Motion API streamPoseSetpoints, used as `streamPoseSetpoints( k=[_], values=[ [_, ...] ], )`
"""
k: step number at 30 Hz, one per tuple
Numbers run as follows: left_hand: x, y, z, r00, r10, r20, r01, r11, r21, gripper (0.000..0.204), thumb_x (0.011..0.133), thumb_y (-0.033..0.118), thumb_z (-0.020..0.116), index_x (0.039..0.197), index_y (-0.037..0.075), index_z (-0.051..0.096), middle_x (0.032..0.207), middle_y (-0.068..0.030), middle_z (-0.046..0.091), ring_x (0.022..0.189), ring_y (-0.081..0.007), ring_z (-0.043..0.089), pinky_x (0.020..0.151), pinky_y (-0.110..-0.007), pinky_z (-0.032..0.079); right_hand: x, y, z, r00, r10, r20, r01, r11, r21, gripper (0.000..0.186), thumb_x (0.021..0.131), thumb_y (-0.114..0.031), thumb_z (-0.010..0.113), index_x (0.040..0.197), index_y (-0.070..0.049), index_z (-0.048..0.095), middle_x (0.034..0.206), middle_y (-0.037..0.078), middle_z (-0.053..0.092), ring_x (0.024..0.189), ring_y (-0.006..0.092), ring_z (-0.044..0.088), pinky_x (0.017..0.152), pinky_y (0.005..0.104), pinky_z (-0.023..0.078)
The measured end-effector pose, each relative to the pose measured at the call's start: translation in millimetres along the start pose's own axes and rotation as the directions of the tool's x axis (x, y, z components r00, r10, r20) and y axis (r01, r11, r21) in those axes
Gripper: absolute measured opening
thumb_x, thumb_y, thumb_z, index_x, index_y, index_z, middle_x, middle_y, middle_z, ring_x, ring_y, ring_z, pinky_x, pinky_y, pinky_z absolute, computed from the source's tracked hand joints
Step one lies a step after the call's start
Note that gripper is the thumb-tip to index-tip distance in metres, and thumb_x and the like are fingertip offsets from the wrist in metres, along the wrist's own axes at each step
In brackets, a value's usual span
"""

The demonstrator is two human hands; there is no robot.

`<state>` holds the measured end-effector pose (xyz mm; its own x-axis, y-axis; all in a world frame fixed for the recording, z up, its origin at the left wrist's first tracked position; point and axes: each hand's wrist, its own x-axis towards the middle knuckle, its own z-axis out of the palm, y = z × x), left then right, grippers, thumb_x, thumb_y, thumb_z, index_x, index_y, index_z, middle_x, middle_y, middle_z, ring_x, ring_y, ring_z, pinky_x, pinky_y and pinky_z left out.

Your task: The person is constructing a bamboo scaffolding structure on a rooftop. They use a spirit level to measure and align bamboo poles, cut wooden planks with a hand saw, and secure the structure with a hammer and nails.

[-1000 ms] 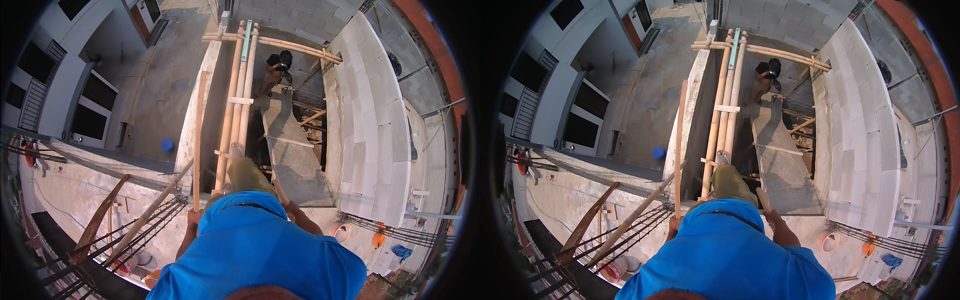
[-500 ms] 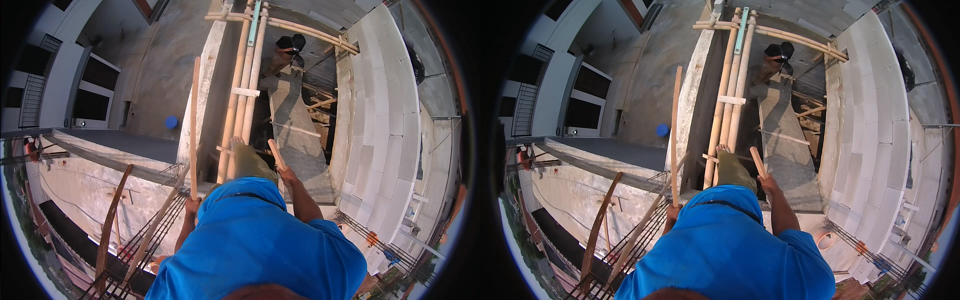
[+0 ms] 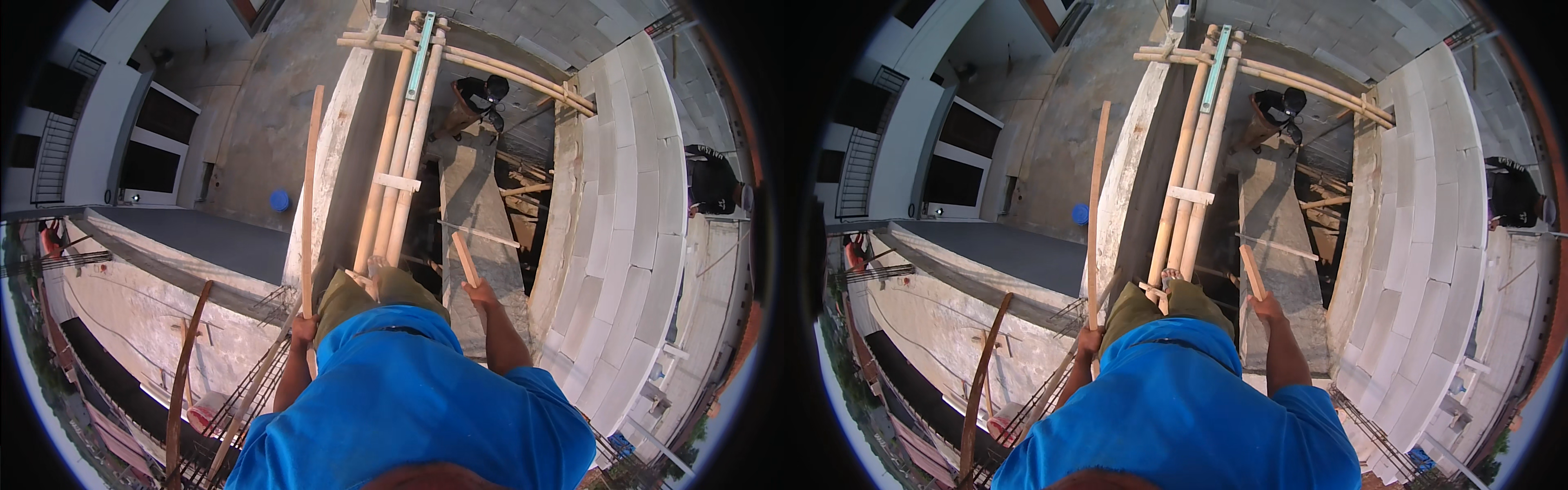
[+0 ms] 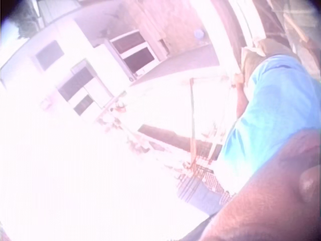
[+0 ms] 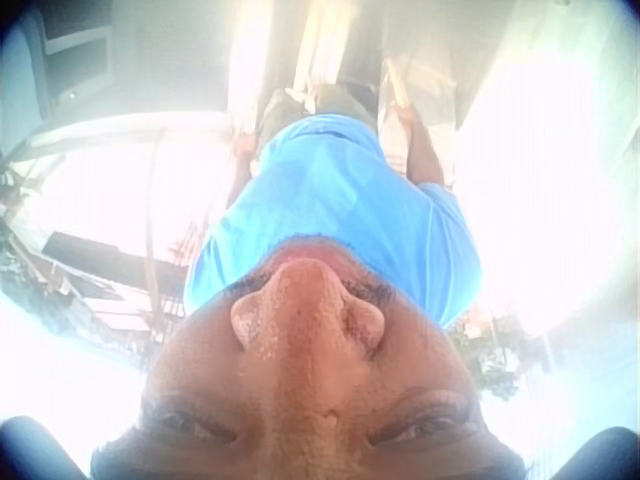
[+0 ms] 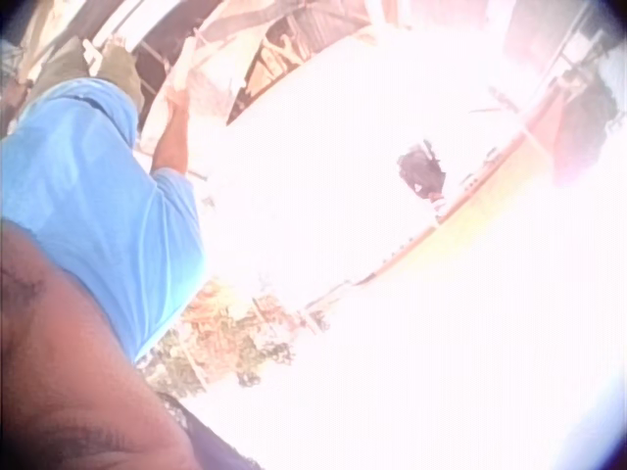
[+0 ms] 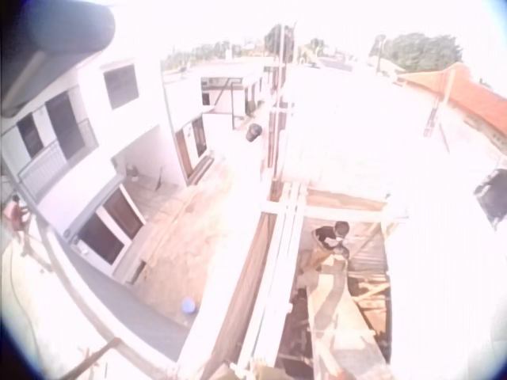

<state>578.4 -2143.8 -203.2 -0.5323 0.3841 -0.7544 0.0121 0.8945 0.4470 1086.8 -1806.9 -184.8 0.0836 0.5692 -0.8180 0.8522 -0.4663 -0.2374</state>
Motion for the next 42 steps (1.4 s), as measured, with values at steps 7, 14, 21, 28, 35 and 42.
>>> streamPoseSetpoints(
  k=[7,14,21,28,35,42],
  values=[
    [42.9,19.1,2.2,0.995,0.089,0.047,-0.065,0.922,-0.383,0.035,0.092,0.026,0.076,0.104,-0.006,0.079,0.084,-0.0175,0.078,0.075,-0.0244,0.076,0.069,-0.04,0.059,39.2,-45.7,-26.1,0.988,-0.116,-0.098,0.117,0.993,0.01,0.074,0.095,-0.056,0.079,0.141,-0.001,0.059,0.122,0.028,0.075,0.119,0.041,0.073,0.099,0.0493,0.056],
    [76.6,120.0,8.5,0.992,-0.039,0.119,0.072,0.957,-0.28,0.026,0.095,0.022,0.073,0.09,-0.003,0.072,0.07,-0.007,0.068,0.056,-0.0186,0.065,0.049,-0.038,0.05,58.5,-108.4,-33.9,0.991,-0.135,-0.018,0.136,0.986,0.095,0.077,0.092,-0.058,0.08,0.139,-0.001,0.058,0.122,0.027,0.074,0.116,0.041,0.073,0.096,0.0496,0.056],
    [158.2,225.5,37.7,0.999,-0.005,0.036,0.016,0.955,-0.295,0.028,0.097,0.022,0.073,0.106,-0.005,0.074,0.081,-0.0096,0.074,0.063,-0.0177,0.069,0.057,-0.036,0.054,167.4,-136.0,-76.3,0.992,-0.086,-0.089,0.085,0.996,-0.014,0.071,0.093,-0.058,0.08,0.131,-0.002,0.059,0.105,0.019,0.072,0.099,0.0349,0.073,0.085,0.0482,0.057],
    [211.6,378.0,10.5,0.994,-0.006,0.114,0.041,0.949,-0.311,0.019,0.096,0.014,0.071,0.109,0.0,0.072,0.077,-0.0051,0.069,0.064,-0.015,0.063,0.058,-0.034,0.05,234.0,-271.4,-176.2,0.964,-0.176,-0.2,0.19,0.98,0.053,0.055,0.097,-0.047,0.081,0.124,-0.003,0.061,0.1,0.02,0.072,0.093,0.0334,0.073,0.082,0.0481,0.056],
    [259.0,517.5,-24.4,0.974,0.211,-0.083,-0.227,0.917,-0.327,0.014,0.092,0.01,0.074,0.085,0.007,0.062,0.065,-0.0001,0.058,0.053,-0.011,0.053,0.051,-0.032,0.044,264.0,-376.7,-209.8,0.898,-0.26,-0.355,0.339,0.923,0.181,0.05,0.097,-0.043,0.083,0.115,-0.001,0.063,0.092,0.019,0.071,0.085,0.0326,0.072,0.078,0.047,0.056],
    [278.6,613.8,-50.3,0.906,0.36,-0.222,-0.41,0.879,-0.246,0.019,0.091,0.009,0.076,0.081,0.008,0.059,0.066,-0.0005,0.06,0.054,-0.011,0.055,0.052,-0.032,0.045,288.4,-423.4,-225.1,0.891,-0.346,-0.295,0.403,0.902,0.157,0.048,0.096,-0.041,0.085,0.106,-0.002,0.06,0.084,0.013,0.067,0.074,0.0247,0.067,0.068,0.0429,0.053]
  ],
)
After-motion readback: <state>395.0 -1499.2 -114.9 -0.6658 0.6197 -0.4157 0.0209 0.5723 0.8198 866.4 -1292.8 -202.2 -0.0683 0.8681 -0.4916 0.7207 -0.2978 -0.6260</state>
